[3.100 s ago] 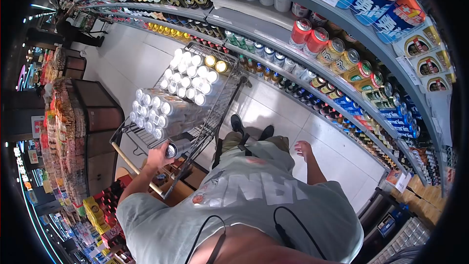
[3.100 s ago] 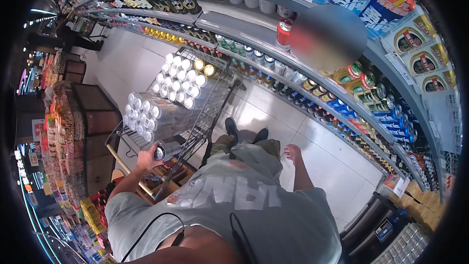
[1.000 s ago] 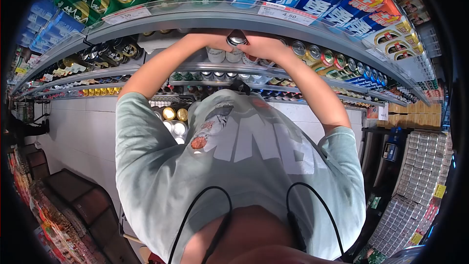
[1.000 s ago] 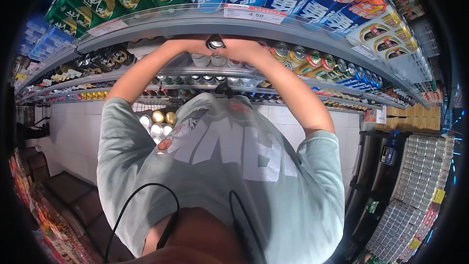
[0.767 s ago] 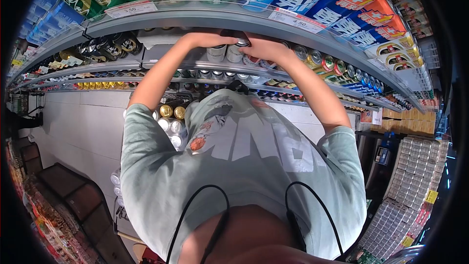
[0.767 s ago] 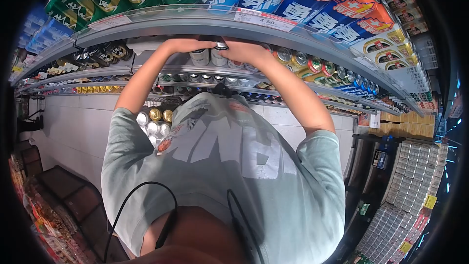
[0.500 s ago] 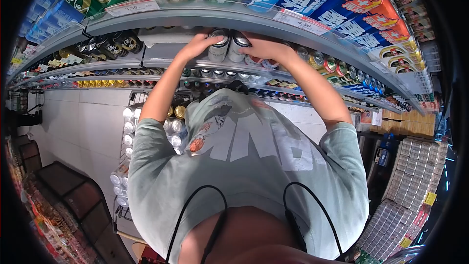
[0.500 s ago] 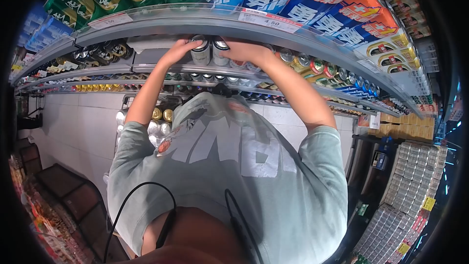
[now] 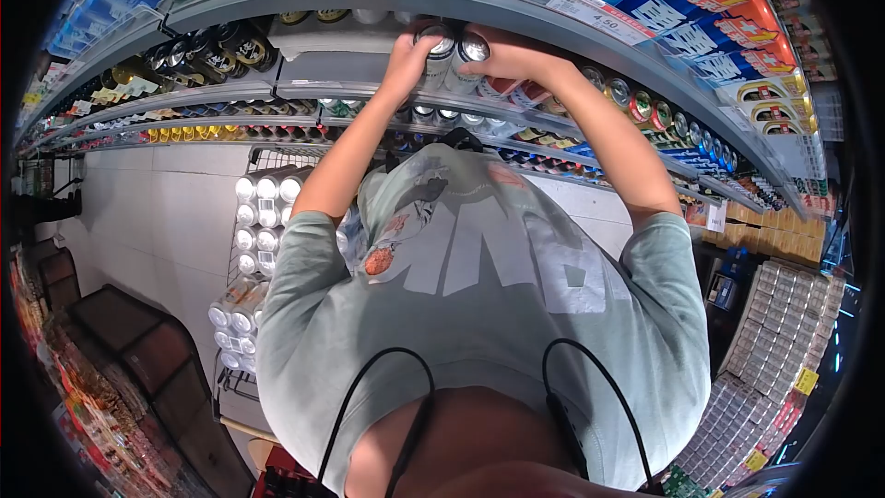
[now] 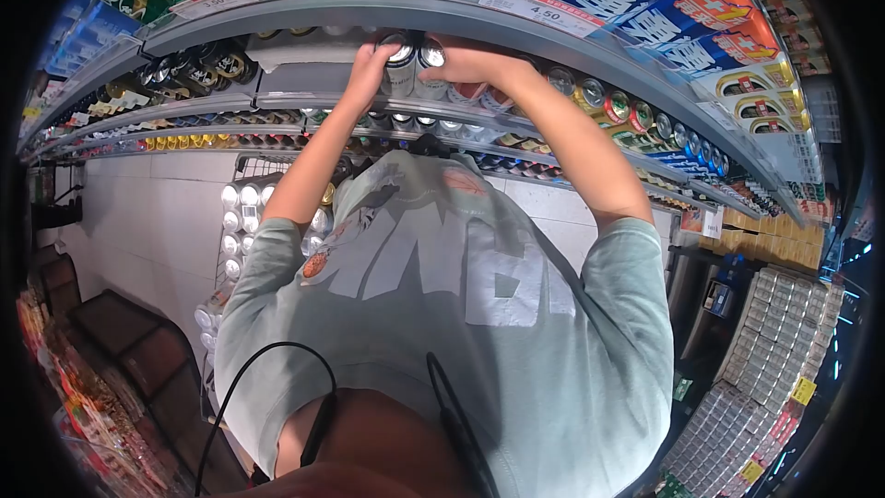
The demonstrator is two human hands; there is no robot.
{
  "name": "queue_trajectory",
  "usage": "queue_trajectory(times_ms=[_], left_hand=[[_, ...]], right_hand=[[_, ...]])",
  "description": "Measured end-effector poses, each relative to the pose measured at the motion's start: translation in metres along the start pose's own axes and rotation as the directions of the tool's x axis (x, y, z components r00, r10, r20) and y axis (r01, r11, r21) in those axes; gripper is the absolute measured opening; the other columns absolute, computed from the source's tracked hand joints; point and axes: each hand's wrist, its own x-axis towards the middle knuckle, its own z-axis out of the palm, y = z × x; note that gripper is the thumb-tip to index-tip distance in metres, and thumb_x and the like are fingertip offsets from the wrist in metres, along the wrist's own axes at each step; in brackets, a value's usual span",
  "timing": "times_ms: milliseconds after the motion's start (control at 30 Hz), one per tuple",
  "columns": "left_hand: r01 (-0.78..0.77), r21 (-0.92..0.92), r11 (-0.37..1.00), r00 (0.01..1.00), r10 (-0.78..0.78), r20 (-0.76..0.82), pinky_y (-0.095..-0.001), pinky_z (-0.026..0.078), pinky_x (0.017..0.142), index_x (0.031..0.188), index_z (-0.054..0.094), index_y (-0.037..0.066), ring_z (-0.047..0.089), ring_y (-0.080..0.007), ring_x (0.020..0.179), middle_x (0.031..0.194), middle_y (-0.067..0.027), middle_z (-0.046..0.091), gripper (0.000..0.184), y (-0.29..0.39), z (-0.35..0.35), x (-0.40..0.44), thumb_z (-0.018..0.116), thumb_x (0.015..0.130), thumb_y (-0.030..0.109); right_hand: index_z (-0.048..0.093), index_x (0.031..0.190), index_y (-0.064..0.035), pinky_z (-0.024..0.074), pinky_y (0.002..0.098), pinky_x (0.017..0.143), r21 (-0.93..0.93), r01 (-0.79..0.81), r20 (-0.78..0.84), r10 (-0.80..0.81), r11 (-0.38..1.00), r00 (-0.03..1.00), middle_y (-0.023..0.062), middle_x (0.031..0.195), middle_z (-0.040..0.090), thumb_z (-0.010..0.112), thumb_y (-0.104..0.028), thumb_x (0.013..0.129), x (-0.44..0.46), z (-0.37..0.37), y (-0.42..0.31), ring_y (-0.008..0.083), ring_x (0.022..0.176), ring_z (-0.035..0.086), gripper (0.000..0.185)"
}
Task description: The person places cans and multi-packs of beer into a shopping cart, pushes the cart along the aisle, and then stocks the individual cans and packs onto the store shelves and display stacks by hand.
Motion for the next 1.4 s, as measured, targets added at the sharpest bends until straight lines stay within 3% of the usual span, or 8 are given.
queue_trajectory(times_ms=[333,600,733,867,1067,1167,1233,1400], left_hand=[[-0.026,-0.032,0.999,0.999,0.027,0.020,-0.0282,0.043,0.090,0.115,0.059,-0.001,0.059,-0.0153,0.099,0.107,-0.0079,0.065,0.035,-0.012,-0.004,0.004,0.058,0.089,0.021],[-0.113,0.004,0.994,0.991,0.113,-0.078,-0.0287,0.042,0.093,0.119,0.055,-0.002,0.056,-0.0162,0.105,0.113,-0.0102,0.062,0.035,-0.024,-0.005,0.001,0.056,0.094,0.022],[-0.146,-0.003,0.989,0.974,0.143,-0.177,-0.0292,0.041,0.095,0.120,0.052,-0.001,0.054,-0.0171,0.109,0.120,-0.0117,0.060,0.032,-0.011,-0.012,-0.020,0.050,0.098,0.022],[-0.175,-0.043,0.984,0.921,0.148,-0.360,-0.0289,0.043,0.091,0.114,0.054,0.002,0.057,-0.0157,0.105,0.118,-0.0113,0.062,0.026,-0.033,-0.039,-0.051,0.047,0.100,0.023],[0.050,-0.013,0.999,0.901,-0.050,-0.431,-0.0250,0.046,0.079,0.097,0.060,0.001,0.060,-0.0122,0.084,0.091,-0.0057,0.067,0.024,-0.094,-0.085,-0.154,0.047,0.100,0.021],[0.190,0.336,0.922,0.909,-0.037,-0.414,-0.0292,0.047,0.079,0.098,0.060,0.001,0.061,-0.0167,0.083,0.089,-0.0070,0.066,0.014,-0.117,-0.092,-0.217,0.056,0.092,0.013],[0.183,0.764,0.618,0.942,0.112,-0.317,-0.0370,0.047,0.083,0.100,0.060,0.002,0.061,-0.0280,0.091,0.094,-0.0119,0.065,0.018,-0.113,-0.087,-0.255,0.061,0.084,0.010],[0.179,0.888,0.423,0.955,0.144,-0.261,-0.0431,0.041,0.094,0.115,0.050,0.003,0.050,-0.0357,0.111,0.118,-0.0157,0.054,0.048,-0.110,-0.060,-0.329,0.066,0.070,0.002]], right_hand=[[0.051,0.127,-0.0043,0.0444,0.0354,0.094,0.099,-0.039,0.078,0.031,0.994,0.997,0.0168,0.117,0.061,0.071,-0.033,0.082,0.005,0.005,0.005,0.0308,0.106,0.059,0.057],[0.040,0.137,-0.0109,0.0531,0.0321,0.051,0.204,-0.223,0.142,0.197,0.953,0.970,0.0118,0.110,0.061,0.066,-0.035,0.086,-0.007,0.000,-0.013,0.0170,0.066,0.066,0.062],[0.036,0.141,-0.0148,0.0528,0.0294,0.051,0.218,-0.357,0.260,0.298,0.908,0.918,0.0115,0.107,0.063,0.062,-0.034,0.088,-0.019,-0.026,-0.039,0.0156,0.066,0.065,0.062],[0.041,0.139,-0.0157,0.0515,0.0254,0.059,0.020,0.169,-0.353,-0.152,0.985,0.923,0.0092,0.103,0.063,0.063,-0.030,0.088,-0.019,0.029,0.009,0.0163,0.075,0.064,0.058],[0.065,0.091,-0.0061,0.0450,0.0357,0.082,0.399,0.251,-0.448,-0.052,0.882,0.892,0.0069,0.096,0.065,0.072,-0.019,0.079,-0.071,0.031,-0.028,0.0241,0.091,0.061,0.018],[0.065,0.084,-0.0039,0.0457,0.0345,0.076,0.389,0.322,-0.475,-0.112,0.863,0.873,0.0073,0.084,0.065,0.075,-0.009,0.076,-0.108,0.059,-0.036,0.0247,0.082,0.062,0.014],[0.065,0.084,-0.0033,0.0460,0.0339,0.075,0.468,0.230,-0.394,-0.031,0.853,0.918,0.0082,0.082,0.065,0.075,-0.008,0.075,-0.134,0.084,-0.039,0.0244,0.081,0.062,0.015],[0.065,0.081,-0.0010,0.0463,0.0300,0.073,0.640,-0.016,-0.210,0.195,0.768,0.958,0.0098,0.078,0.064,0.075,-0.010,0.076,-0.201,0.145,-0.054,0.0219,0.077,0.063,0.015]])
